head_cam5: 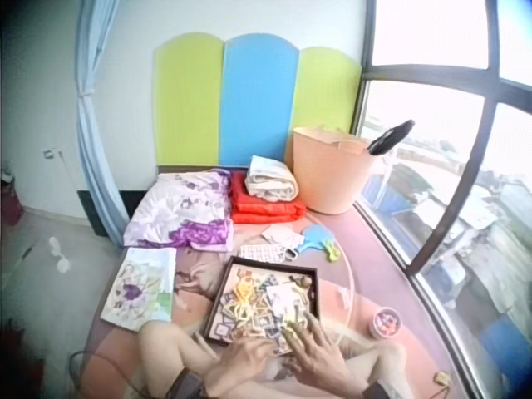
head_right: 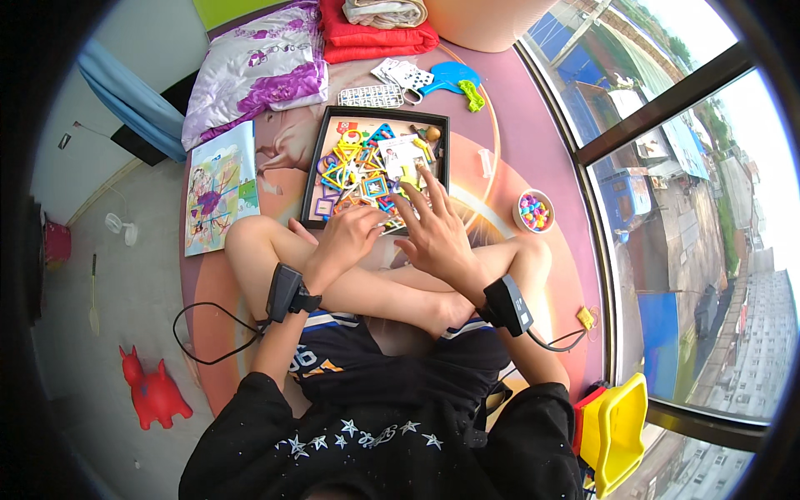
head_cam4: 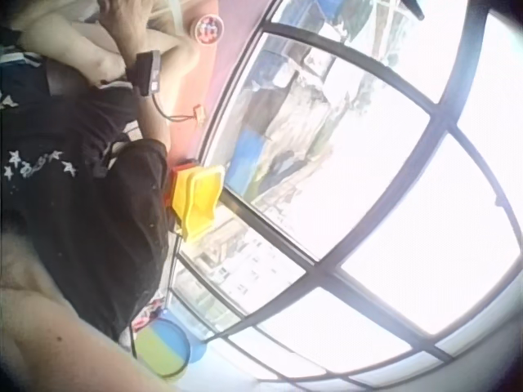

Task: The person is detaching small plastic toy parts from a sprue and placing them into a sorting tray.

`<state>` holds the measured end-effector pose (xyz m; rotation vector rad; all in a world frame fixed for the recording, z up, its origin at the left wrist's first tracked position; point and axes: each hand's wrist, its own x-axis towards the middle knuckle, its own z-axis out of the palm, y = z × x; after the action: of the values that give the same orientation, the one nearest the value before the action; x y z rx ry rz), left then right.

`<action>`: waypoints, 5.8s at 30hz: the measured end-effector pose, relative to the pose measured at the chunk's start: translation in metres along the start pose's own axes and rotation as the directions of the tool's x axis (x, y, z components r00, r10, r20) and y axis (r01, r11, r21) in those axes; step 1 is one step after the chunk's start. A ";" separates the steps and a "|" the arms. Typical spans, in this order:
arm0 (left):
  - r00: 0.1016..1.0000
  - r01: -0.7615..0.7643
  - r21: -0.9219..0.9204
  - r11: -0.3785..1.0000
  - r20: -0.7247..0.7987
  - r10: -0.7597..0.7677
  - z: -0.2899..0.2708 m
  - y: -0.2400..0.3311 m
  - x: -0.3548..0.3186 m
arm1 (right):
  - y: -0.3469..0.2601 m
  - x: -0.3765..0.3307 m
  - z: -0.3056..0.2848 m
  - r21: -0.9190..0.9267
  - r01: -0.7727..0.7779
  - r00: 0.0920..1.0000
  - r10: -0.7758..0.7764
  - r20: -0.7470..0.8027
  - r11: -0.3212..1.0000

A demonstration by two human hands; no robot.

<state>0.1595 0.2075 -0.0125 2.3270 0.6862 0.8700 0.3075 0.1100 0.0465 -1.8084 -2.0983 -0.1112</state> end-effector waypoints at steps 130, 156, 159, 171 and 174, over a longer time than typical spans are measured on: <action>0.910 0.345 -0.653 0.674 0.410 -0.068 -0.056 0.098 -0.039 | -0.048 -0.040 -0.069 0.778 -0.009 0.940 0.271 -0.208 0.628; 0.858 -0.511 0.261 0.819 0.210 0.469 -0.151 0.198 -0.024 | -0.090 -0.043 -0.139 0.130 0.356 0.756 -0.204 -0.622 0.925; 0.864 -0.504 0.312 0.806 0.158 0.478 -0.143 0.205 -0.034 | -0.091 -0.045 -0.139 0.134 0.360 0.728 -0.188 -0.660 0.923; 0.952 -0.204 0.404 0.892 -0.131 0.277 -0.122 0.224 -0.040 | -0.094 -0.042 -0.113 0.265 0.282 0.642 0.023 -0.766 0.922; 0.963 -0.166 0.415 0.895 -0.129 0.238 -0.119 0.225 -0.040 | -0.096 -0.041 -0.109 0.338 0.247 0.659 0.098 -0.745 0.908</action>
<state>0.1083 0.0602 0.1923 2.7499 0.7631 1.1290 0.2431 0.0221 0.1516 -1.1173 -1.4349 -0.3466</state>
